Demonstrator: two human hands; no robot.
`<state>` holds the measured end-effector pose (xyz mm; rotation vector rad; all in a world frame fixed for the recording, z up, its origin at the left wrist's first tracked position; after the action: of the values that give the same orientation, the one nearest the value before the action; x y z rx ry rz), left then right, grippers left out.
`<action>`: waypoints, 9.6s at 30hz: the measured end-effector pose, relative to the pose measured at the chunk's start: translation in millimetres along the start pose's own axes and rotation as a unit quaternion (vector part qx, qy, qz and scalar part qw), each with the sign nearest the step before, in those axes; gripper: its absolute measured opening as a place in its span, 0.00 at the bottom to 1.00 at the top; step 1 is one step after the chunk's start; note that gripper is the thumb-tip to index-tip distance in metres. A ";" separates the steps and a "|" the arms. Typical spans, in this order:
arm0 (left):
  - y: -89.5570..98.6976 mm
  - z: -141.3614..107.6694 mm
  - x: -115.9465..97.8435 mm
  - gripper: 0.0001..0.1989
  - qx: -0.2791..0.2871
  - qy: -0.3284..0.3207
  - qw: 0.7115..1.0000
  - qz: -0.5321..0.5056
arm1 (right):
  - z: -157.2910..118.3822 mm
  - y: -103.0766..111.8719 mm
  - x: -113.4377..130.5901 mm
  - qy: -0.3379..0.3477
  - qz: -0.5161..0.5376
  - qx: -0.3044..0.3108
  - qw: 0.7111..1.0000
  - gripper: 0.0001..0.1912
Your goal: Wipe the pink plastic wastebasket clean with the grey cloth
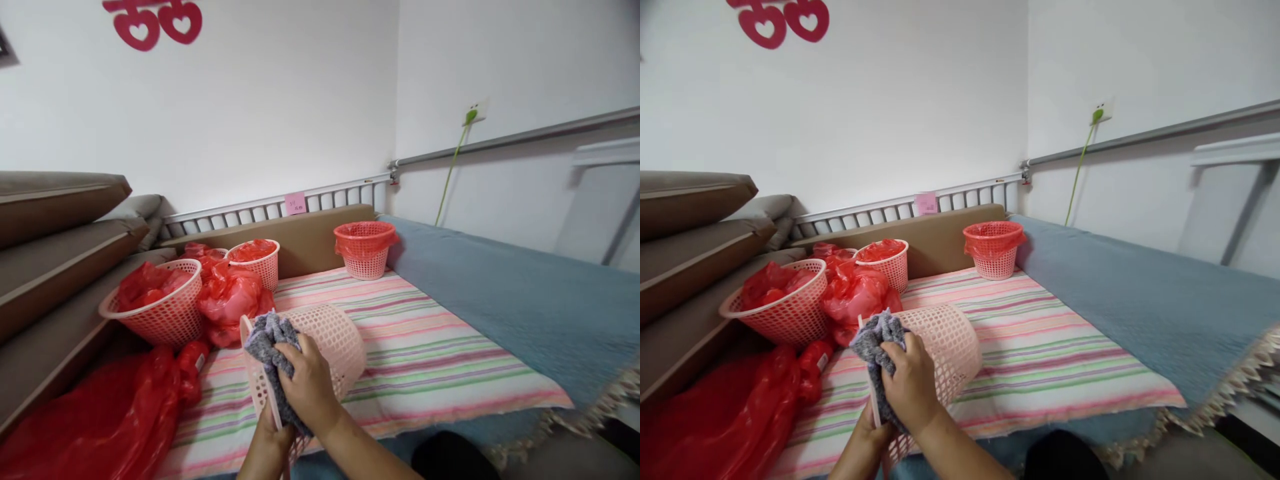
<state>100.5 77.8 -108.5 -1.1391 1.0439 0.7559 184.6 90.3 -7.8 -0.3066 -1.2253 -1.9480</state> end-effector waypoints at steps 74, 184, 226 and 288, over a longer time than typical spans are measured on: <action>11.2 3.8 -20.4 0.37 -0.021 -0.011 0.999 0.022 | -2.7 -0.2 10.3 -0.012 0.069 0.005 0.998 0.24; -0.9 8.6 -20.4 0.42 0.000 -0.003 1.000 -0.016 | 8.0 8.7 -13.1 -0.055 0.039 0.000 0.998 0.18; -2.3 4.6 -4.0 0.32 -0.006 -0.029 1.000 0.010 | 35.6 6.0 4.2 -0.021 0.101 0.013 0.995 0.18; -1.0 1.0 12.0 0.38 0.062 0.015 0.998 -0.012 | -6.7 70.4 -164.9 -0.276 -0.207 -0.041 0.938 0.16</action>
<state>105.9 78.2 -119.3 -1.0578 1.0852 0.6476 345.0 151.4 -59.9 -0.7254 -1.6720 -2.3707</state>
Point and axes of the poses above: each hand's wrist, its own z-axis towards the middle knuckle, its own y-axis out of the back of the hand, x = y × z, the point moved 8 cm from there along z, towards the middle knuckle, and after that the axes turned 13 degrees about x, right-handed, at the moved point
